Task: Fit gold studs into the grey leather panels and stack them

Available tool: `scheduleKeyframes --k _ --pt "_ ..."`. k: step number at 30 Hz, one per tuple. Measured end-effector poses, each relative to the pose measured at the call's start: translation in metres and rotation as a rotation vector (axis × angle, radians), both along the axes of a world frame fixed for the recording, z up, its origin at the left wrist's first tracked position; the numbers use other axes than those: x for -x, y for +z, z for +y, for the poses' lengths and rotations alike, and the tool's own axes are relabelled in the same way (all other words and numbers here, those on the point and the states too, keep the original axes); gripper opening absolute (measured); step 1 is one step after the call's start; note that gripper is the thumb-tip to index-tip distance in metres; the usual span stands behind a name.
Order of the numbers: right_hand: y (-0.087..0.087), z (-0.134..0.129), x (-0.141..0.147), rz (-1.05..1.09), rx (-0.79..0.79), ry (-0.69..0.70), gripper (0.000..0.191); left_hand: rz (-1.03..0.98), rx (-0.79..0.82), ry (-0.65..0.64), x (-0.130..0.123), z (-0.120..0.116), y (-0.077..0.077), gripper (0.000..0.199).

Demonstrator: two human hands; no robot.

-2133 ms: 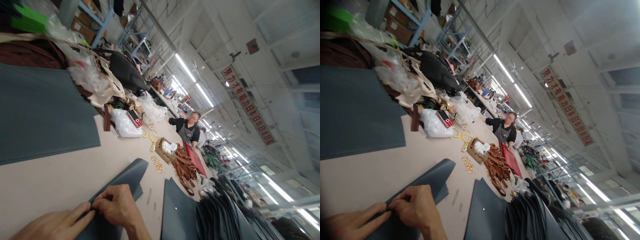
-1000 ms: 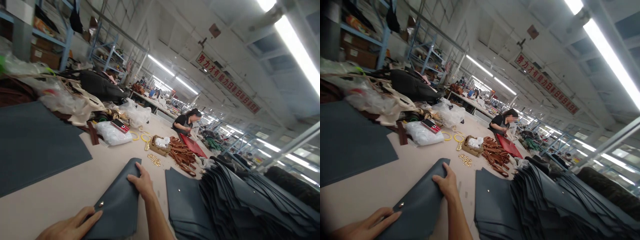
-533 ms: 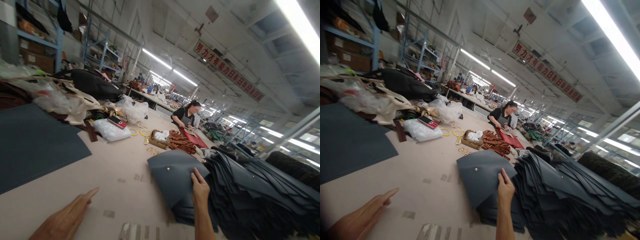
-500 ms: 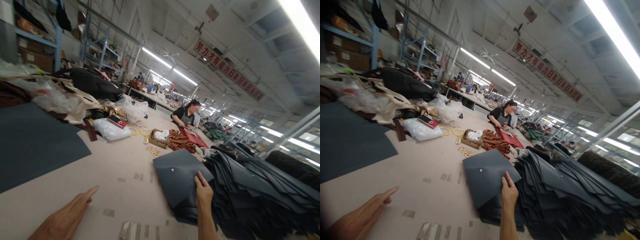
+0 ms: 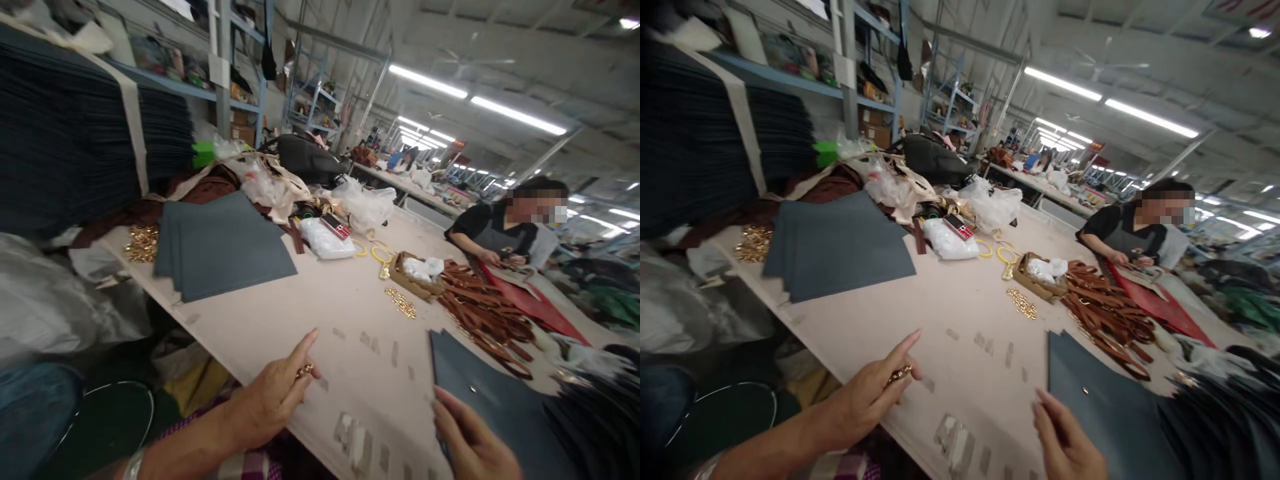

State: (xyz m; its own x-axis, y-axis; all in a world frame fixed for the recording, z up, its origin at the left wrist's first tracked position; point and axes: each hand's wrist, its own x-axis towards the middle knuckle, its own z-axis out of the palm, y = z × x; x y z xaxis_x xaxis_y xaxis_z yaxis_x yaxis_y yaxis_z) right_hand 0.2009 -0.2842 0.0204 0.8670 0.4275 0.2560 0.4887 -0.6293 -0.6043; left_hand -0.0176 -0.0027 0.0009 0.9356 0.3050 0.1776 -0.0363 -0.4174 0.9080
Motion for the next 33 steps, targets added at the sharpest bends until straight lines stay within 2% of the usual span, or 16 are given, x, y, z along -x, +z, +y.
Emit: scheduleKeyframes --k 3,6,9,13,16,18,20,23,26,28,30,33 --pt "0.006 0.087 0.054 0.028 -0.152 0.473 0.026 0.001 0.037 -0.055 0.006 0.001 0.006 0.061" --pt "0.014 0.148 0.093 0.014 -0.219 0.805 0.023 0.018 0.046 -0.046 0.012 0.006 0.012 0.064" --pt "0.011 0.179 0.105 -0.008 -0.232 0.986 0.024 0.024 0.031 -0.004 0.021 0.013 0.011 0.070" --pt "-0.012 0.209 0.101 -0.083 -0.209 1.162 0.019 0.061 0.059 0.119 0.034 0.024 -0.002 0.074" --pt "-0.024 0.235 0.098 -0.088 -0.156 1.148 0.018 0.052 0.215 0.300 0.044 0.034 -0.013 0.064" --pt "-0.023 0.256 0.095 -0.110 -0.107 1.082 0.024 0.029 0.354 0.429 0.051 0.042 -0.018 0.055" --pt "-0.018 0.285 0.088 -0.199 -0.080 1.026 0.026 0.012 0.421 0.517 0.059 0.050 -0.018 0.049" --pt "-0.013 0.345 0.079 -0.379 -0.095 0.975 0.037 0.021 0.405 0.576 0.071 0.064 -0.014 0.041" --pt "-0.021 0.408 0.082 -0.508 -0.074 0.989 0.044 0.044 0.375 0.577 0.082 0.073 -0.008 0.032" --pt "-0.026 0.435 0.087 -0.566 -0.003 1.019 0.040 0.056 0.386 0.583 0.088 0.072 -0.003 0.030" --pt "-0.029 0.446 0.092 -0.586 0.090 1.033 0.035 0.070 0.428 0.605 0.094 0.066 0.000 0.028" --pt "-0.026 0.430 0.093 -0.533 0.208 1.073 0.030 0.094 0.498 0.623 0.106 0.056 -0.007 0.022"
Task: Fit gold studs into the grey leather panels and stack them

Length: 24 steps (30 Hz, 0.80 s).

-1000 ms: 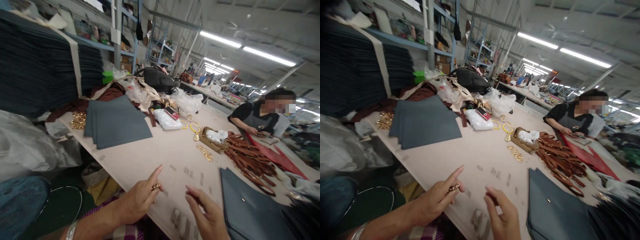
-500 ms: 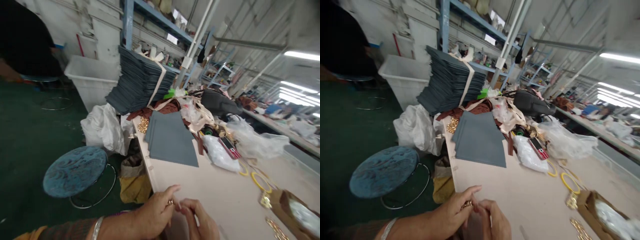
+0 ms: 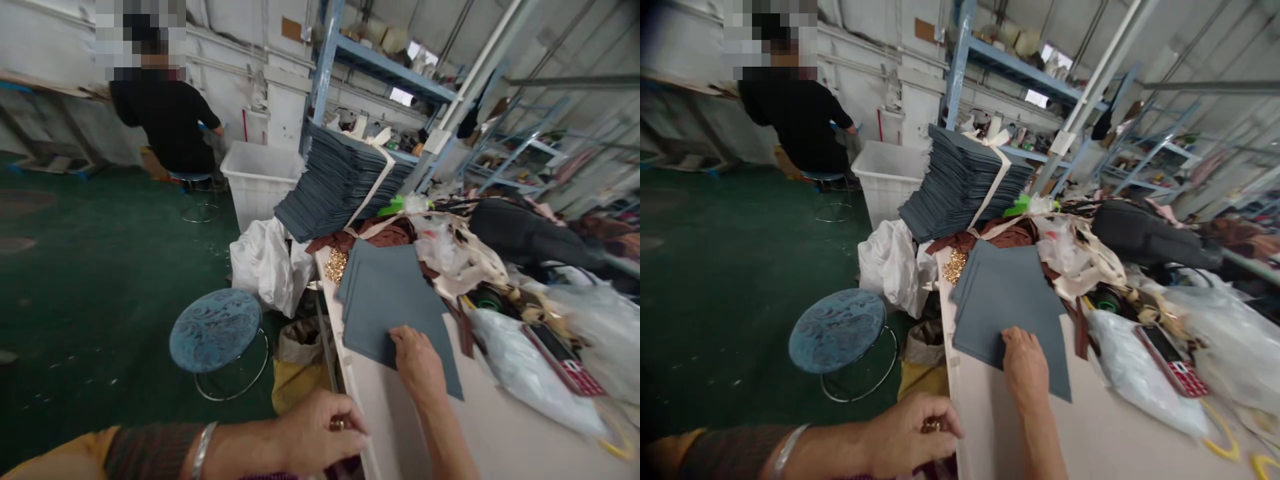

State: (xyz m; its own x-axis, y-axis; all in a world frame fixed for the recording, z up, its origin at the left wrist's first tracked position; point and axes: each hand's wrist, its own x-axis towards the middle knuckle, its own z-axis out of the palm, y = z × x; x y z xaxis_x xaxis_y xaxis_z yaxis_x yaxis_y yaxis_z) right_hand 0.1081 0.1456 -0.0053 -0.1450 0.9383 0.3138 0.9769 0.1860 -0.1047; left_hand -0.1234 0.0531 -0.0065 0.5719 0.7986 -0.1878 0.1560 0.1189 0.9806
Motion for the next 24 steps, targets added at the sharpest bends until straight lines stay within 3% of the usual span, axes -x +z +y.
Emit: scheduleKeyframes --k 4,7,10,14,19,24 --pt "0.015 -0.065 -0.004 0.127 0.283 0.066 0.028 -0.048 0.097 0.009 0.013 -0.011 -0.024 0.025" --pt "0.029 -0.114 -0.007 0.336 0.579 0.093 0.022 -0.290 0.219 -0.033 0.015 -0.017 -0.037 0.045" --pt "0.030 -0.143 -0.006 0.572 0.657 -0.042 0.021 -0.377 0.404 0.017 0.010 -0.021 -0.037 0.059" --pt "0.015 -0.152 0.004 0.845 0.597 -0.254 0.028 -0.399 0.530 0.067 0.001 -0.024 -0.024 0.057" --pt "0.013 -0.144 0.020 1.047 0.596 -0.297 0.027 -0.423 0.615 0.065 -0.005 -0.023 -0.012 0.050" --pt "0.013 -0.136 0.029 1.106 0.616 -0.285 0.023 -0.451 0.647 0.039 -0.008 -0.019 -0.011 0.043"
